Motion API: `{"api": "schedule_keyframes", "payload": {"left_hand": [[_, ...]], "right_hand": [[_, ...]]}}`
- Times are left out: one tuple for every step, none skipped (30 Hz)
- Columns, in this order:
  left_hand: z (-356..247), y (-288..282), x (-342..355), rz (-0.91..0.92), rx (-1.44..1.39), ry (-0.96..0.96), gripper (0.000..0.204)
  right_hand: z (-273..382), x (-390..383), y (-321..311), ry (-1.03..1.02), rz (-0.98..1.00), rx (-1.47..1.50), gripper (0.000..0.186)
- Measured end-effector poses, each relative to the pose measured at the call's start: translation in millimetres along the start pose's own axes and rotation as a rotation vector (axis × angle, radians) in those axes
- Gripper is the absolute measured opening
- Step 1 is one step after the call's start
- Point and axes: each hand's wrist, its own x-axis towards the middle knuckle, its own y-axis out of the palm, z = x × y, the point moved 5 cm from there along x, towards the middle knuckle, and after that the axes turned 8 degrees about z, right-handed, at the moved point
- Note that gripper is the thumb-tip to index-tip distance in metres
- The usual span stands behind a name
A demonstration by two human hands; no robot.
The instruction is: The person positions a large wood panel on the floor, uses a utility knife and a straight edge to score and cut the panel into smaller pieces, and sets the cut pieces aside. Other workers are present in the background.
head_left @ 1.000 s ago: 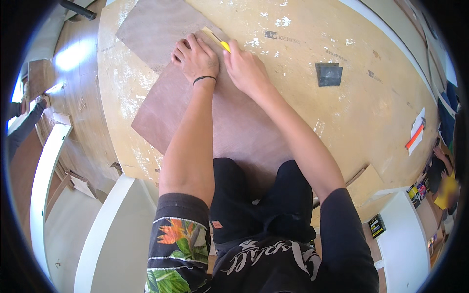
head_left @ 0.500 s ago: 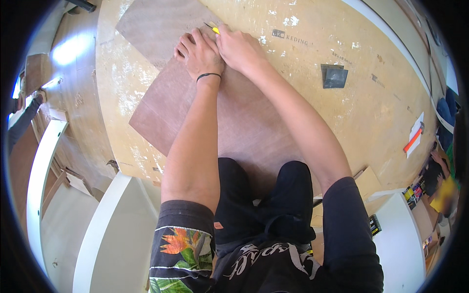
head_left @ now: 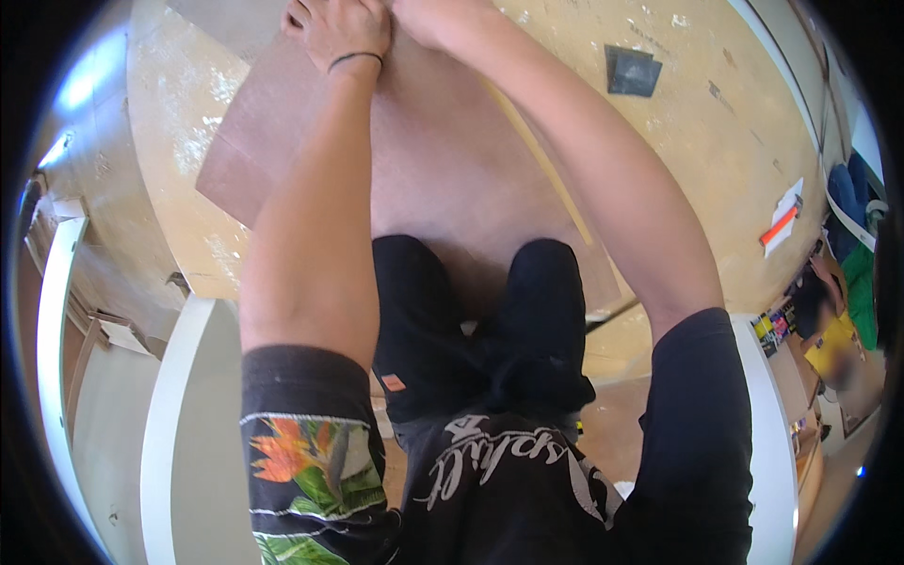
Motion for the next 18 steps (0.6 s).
{"api": "schedule_keyframes", "payload": {"left_hand": [[-0.8, -2.1, -1.5, -0.018, 0.003, 0.005, 0.028], [-2.3, -4.9, -1.4, -0.056, 0.002, 0.011, 0.027], [-2.7, -5.9, -1.0, -0.053, -0.007, 0.010, 0.027], [-3.8, -5.8, -0.9, -0.040, -0.018, 0.016, 0.027], [-4.1, -6.3, 0.0, -0.037, -0.024, 0.020, 0.027], [-4.5, -6.8, 0.2, -0.042, -0.014, 0.024, 0.027], [-4.6, -6.5, 0.9, -0.048, -0.005, 0.024, 0.027], [-4.0, -6.0, 0.5, -0.051, 0.008, 0.022, 0.027], [-3.3, -4.6, 0.4, -0.045, 0.010, 0.019, 0.027], [-2.4, -2.8, 0.1, -0.039, 0.010, 0.018, 0.027], [-1.8, -1.0, -0.2, -0.039, 0.010, 0.014, 0.027], [-1.2, 0.1, -0.7, -0.048, 0.008, 0.013, 0.027], [-0.8, 0.9, -0.7, -0.058, 0.006, 0.015, 0.028], [-0.5, 1.7, -1.0, -0.067, 0.005, 0.016, 0.028], [-0.2, 2.6, -0.6, -0.071, -0.004, 0.018, 0.028], [-0.1, 3.2, -0.5, -0.078, -0.014, 0.020, 0.028], [0.4, 3.9, -0.3, -0.078, -0.022, 0.021, 0.028], [0.7, 4.9, -0.5, -0.073, -0.028, 0.018, 0.029]], "right_hand": [[-9.7, -16.7, 2.1, 0.071, 0.083, 0.014, 0.032], [-17.8, -28.7, -0.3, 0.133, 0.149, 0.021, 0.032], [-20.5, -42.5, -2.6, 0.149, 0.146, -0.014, 0.029], [-23.9, -61.8, -2.3, 0.177, 0.146, -0.045, 0.027], [-26.7, -76.6, -2.5, 0.194, 0.142, -0.075, 0.024], [-29.8, -91.2, -1.1, 0.179, 0.154, -0.077, 0.024], [-34.6, -105.4, 0.1, 0.161, 0.168, -0.081, 0.026], [-39.1, -118.7, 2.6, 0.143, 0.188, -0.083, 0.029], [-45.6, -132.1, 6.5, 0.167, 0.218, -0.079, 0.028], [-52.3, -145.3, 9.7, 0.193, 0.249, -0.074, 0.028], [-59.3, -156.8, 11.9, 0.218, 0.277, -0.076, 0.028], [-64.9, -168.2, 13.3, 0.232, 0.285, -0.068, 0.028], [-69.6, -180.2, 15.0, 0.250, 0.292, -0.062, 0.027], [-73.8, -193.2, 16.7, 0.266, 0.298, -0.058, 0.027], [-78.9, -206.6, 17.1, 0.280, 0.315, -0.072, 0.027], [-83.5, -220.7, 17.5, 0.290, 0.328, -0.089, 0.027], [-87.9, -236.3, 19.2, 0.303, 0.345, -0.104, 0.027], [-93.0, -252.5, 21.8, 0.334, 0.369, -0.103, 0.027]]}}
